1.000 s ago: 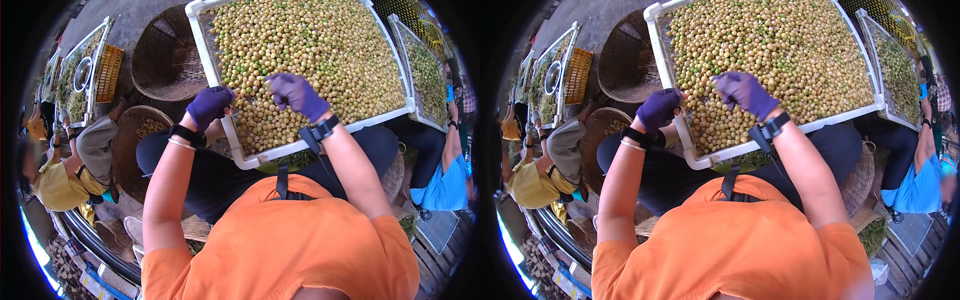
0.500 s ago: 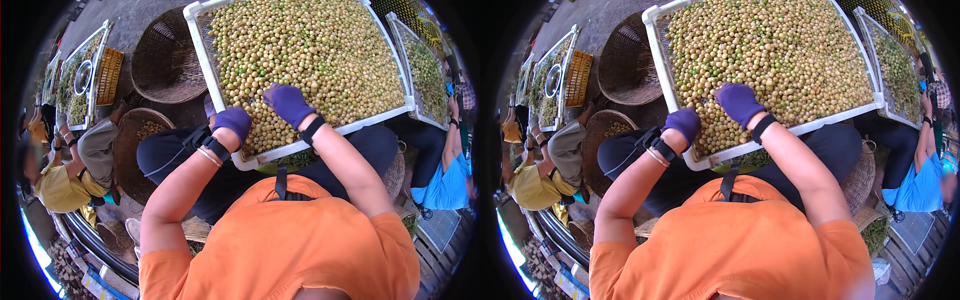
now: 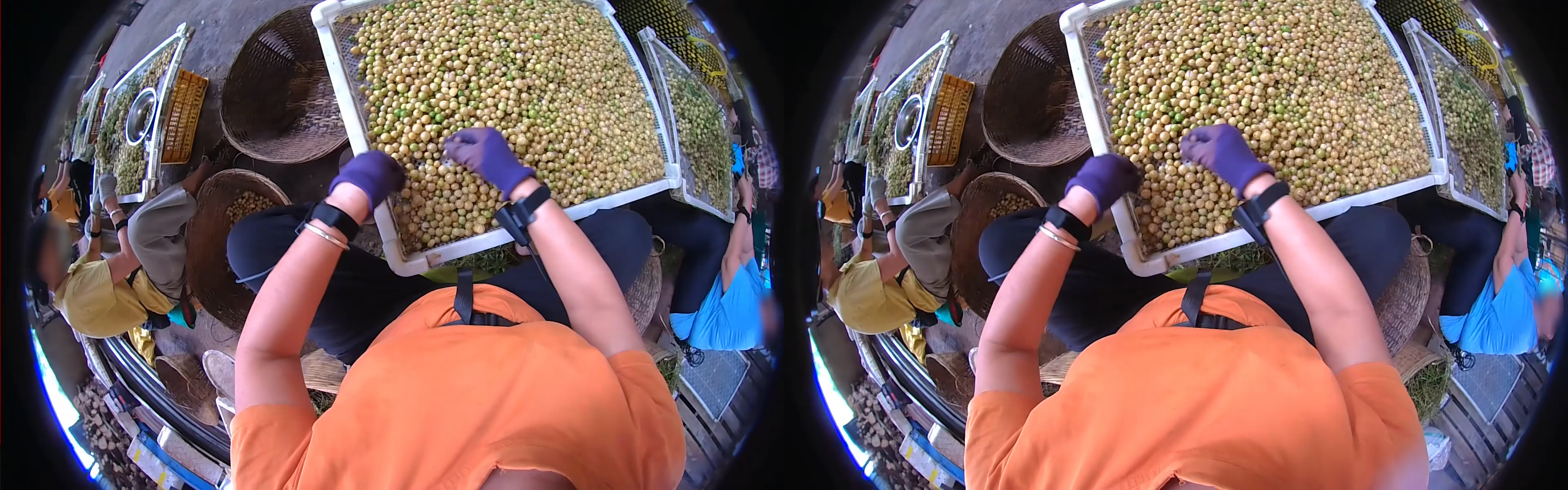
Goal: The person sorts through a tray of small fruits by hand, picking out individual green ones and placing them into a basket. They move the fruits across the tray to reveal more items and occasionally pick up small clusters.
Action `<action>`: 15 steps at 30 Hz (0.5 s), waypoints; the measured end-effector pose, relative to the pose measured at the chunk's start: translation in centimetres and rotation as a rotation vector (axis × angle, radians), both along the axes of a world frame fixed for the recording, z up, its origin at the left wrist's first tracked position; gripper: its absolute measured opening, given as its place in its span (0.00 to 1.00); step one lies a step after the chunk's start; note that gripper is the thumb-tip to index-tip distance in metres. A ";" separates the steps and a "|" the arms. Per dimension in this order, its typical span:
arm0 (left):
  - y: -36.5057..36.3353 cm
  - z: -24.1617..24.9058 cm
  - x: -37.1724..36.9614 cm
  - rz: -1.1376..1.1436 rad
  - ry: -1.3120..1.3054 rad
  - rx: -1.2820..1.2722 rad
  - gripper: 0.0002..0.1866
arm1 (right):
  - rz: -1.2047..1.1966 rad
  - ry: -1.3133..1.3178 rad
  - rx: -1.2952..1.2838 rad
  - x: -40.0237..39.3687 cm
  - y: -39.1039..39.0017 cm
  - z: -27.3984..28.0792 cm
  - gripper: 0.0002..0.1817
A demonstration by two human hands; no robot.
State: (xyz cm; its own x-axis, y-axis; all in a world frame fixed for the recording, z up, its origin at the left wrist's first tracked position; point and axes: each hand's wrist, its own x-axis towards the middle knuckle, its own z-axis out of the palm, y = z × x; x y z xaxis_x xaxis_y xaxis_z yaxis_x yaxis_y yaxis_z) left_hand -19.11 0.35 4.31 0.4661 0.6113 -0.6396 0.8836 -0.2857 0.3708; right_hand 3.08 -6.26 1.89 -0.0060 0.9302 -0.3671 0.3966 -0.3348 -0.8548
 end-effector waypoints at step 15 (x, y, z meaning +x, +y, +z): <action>-4.7 -1.9 0.8 -0.418 0.123 0.395 0.07 | 0.425 -0.731 0.295 -3.4 -2.0 -1.1 0.08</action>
State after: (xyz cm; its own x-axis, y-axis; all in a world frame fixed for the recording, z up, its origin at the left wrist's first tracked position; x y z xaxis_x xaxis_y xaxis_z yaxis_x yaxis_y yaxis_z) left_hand -18.31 -4.33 2.40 0.6558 0.5949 -0.4648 0.6961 -0.7148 0.0673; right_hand -0.33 -8.22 0.77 -0.2303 0.9597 -0.1609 0.9162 0.1581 -0.3683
